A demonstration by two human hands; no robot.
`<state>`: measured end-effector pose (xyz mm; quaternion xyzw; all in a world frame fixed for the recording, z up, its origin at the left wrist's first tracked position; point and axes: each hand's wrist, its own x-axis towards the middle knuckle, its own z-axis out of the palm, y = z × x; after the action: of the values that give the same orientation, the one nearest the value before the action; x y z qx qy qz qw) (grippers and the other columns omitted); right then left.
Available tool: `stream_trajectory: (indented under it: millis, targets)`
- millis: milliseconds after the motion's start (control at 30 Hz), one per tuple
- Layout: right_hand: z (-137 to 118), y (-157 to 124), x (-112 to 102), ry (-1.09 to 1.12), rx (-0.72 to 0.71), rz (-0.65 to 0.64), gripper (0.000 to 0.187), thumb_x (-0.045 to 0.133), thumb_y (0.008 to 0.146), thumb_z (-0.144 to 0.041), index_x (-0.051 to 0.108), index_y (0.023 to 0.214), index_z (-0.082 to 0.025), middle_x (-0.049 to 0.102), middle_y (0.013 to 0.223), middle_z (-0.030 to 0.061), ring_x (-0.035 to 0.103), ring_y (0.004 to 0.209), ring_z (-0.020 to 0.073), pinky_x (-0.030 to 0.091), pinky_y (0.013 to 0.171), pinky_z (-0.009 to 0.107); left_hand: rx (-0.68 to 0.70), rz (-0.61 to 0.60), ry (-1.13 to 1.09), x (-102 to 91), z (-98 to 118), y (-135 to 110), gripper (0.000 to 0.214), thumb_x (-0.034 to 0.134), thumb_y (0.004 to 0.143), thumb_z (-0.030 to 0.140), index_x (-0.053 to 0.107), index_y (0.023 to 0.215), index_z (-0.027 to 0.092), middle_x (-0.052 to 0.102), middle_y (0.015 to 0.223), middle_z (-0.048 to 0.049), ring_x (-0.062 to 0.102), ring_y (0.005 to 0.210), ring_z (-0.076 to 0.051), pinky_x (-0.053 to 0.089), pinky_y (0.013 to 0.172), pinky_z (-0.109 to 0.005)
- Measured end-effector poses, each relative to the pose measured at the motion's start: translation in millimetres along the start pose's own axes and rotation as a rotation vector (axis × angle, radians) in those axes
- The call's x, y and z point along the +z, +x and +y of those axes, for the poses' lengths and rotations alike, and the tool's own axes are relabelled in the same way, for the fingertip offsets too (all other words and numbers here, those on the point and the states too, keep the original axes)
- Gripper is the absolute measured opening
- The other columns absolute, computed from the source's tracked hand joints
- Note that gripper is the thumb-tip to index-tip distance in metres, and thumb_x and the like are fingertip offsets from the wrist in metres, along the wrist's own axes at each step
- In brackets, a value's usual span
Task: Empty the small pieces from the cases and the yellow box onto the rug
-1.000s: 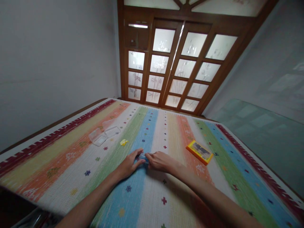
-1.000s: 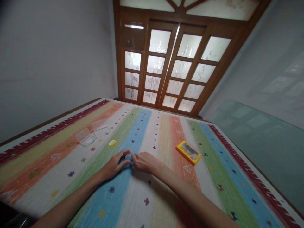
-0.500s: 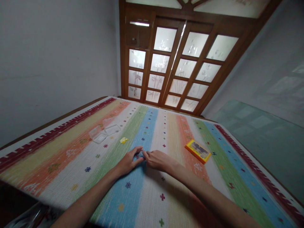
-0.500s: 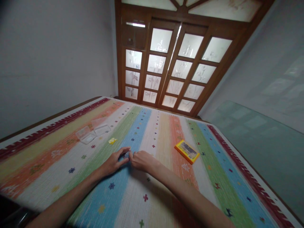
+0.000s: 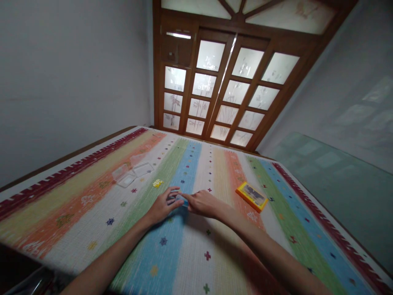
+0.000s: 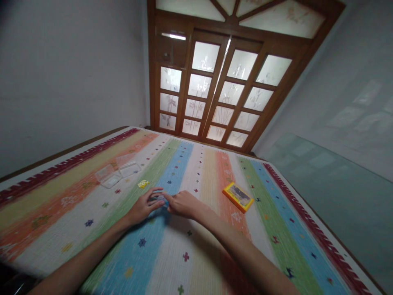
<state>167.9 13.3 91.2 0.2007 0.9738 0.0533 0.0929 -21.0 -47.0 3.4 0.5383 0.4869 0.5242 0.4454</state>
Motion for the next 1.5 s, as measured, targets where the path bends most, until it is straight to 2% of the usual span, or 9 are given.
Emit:
stream_trajectory:
  millis: [300, 500, 633, 733, 833, 1000, 1167, 1400, 1500]
  targets:
    - [-12.0, 13.1, -13.7, -0.055, -0.022, -0.013, 0.030, 0.044, 0.100, -0.017, 0.055, 0.125, -0.007, 0.075, 0.103, 0.0201, 0.075, 0.082, 0.0264, 0.047, 0.060, 0.029, -0.065, 0.131, -0.150, 1.7, 1.4, 0.8, 0.066, 0.082, 0.068, 0.049, 0.052, 0.117, 0.016, 0.073, 0.106, -0.0117, 0.074, 0.085, -0.024, 0.062, 0.077, -0.040]
    - [-6.9, 16.5, -20.8, -0.050, -0.025, 0.047, 0.026, 0.046, 0.102, -0.024, 0.061, 0.116, -0.008, 0.076, 0.092, 0.0180, 0.074, 0.078, 0.0243, 0.043, 0.059, 0.027, -0.036, 0.161, -0.201, 1.6, 4.5, -1.3, 0.067, 0.088, 0.061, 0.046, 0.053, 0.111, 0.017, 0.069, 0.112, -0.0128, 0.067, 0.111, -0.029, 0.063, 0.079, -0.039]
    - [10.6, 14.0, -25.2, 0.046, -0.029, 0.140, 0.030, 0.051, 0.099, -0.026, 0.062, 0.123, -0.012, 0.077, 0.092, 0.0149, 0.072, 0.075, 0.0212, 0.041, 0.061, 0.026, -0.017, 0.152, -0.230, -1.6, 8.5, -1.4, 0.072, 0.089, 0.060, 0.044, 0.052, 0.116, 0.018, 0.068, 0.118, -0.0153, 0.064, 0.116, -0.032, 0.061, 0.086, -0.045]
    - [27.1, 13.4, -24.0, 0.222, 0.007, 0.272, 0.030, 0.050, 0.098, -0.024, 0.063, 0.123, -0.013, 0.078, 0.092, 0.0118, 0.072, 0.077, 0.0192, 0.044, 0.067, 0.026, 0.019, 0.107, -0.247, -5.8, 13.9, -1.8, 0.074, 0.088, 0.062, 0.040, 0.051, 0.122, 0.019, 0.064, 0.129, -0.0181, 0.061, 0.123, -0.032, 0.057, 0.095, -0.048]
    - [39.0, 16.8, -18.2, 0.538, 0.045, 0.393, 0.030, 0.044, 0.098, -0.020, 0.065, 0.119, -0.015, 0.078, 0.092, 0.0083, 0.073, 0.083, 0.0175, 0.050, 0.076, 0.028, 0.045, 0.074, -0.249, -11.7, 17.5, -3.2, 0.073, 0.085, 0.068, 0.039, 0.050, 0.127, 0.019, 0.058, 0.139, -0.0201, 0.056, 0.130, -0.031, 0.053, 0.102, -0.048]
    - [47.9, 34.4, -5.6, 1.153, 0.120, 0.458, 0.033, 0.037, 0.096, -0.022, 0.062, 0.115, -0.012, 0.078, 0.095, 0.0111, 0.075, 0.076, 0.0176, 0.055, 0.061, 0.026, 0.083, 0.086, -0.148, -28.1, 20.3, -3.6, 0.070, 0.083, 0.070, 0.043, 0.053, 0.128, 0.017, 0.058, 0.139, -0.0200, 0.055, 0.132, -0.033, 0.050, 0.106, -0.047]
    - [49.1, 66.9, 6.7, 1.410, 0.119, 0.549, 0.030, 0.037, 0.096, -0.025, 0.057, 0.115, -0.013, 0.077, 0.093, 0.0118, 0.074, 0.074, 0.0179, 0.057, 0.059, 0.027, 0.077, 0.260, -0.089, -49.6, 21.9, 2.4, 0.068, 0.080, 0.072, 0.047, 0.053, 0.126, 0.016, 0.062, 0.136, -0.0196, 0.066, 0.117, -0.030, 0.051, 0.103, -0.049]
    - [35.2, 127.7, 14.7, 1.509, 0.122, 0.555, 0.029, 0.035, 0.098, -0.021, 0.054, 0.119, -0.016, 0.076, 0.090, 0.0076, 0.073, 0.075, 0.0165, 0.059, 0.064, 0.028, 0.101, 0.684, 0.127, -77.8, 8.8, 9.5, 0.046, 0.072, 0.080, 0.042, 0.062, 0.118, 0.017, 0.071, 0.123, -0.0158, 0.068, 0.115, -0.028, 0.054, 0.100, -0.045]
    - [29.6, 152.2, 14.0, 1.538, 0.122, 0.537, 0.029, 0.031, 0.097, -0.015, 0.052, 0.118, -0.016, 0.075, 0.091, 0.0074, 0.073, 0.075, 0.0149, 0.059, 0.065, 0.027, 0.073, 0.789, 0.230, -86.0, 4.1, 9.2, 0.037, 0.066, 0.086, 0.038, 0.065, 0.117, 0.018, 0.075, 0.114, -0.0143, 0.073, 0.105, -0.027, 0.059, 0.091, -0.042]
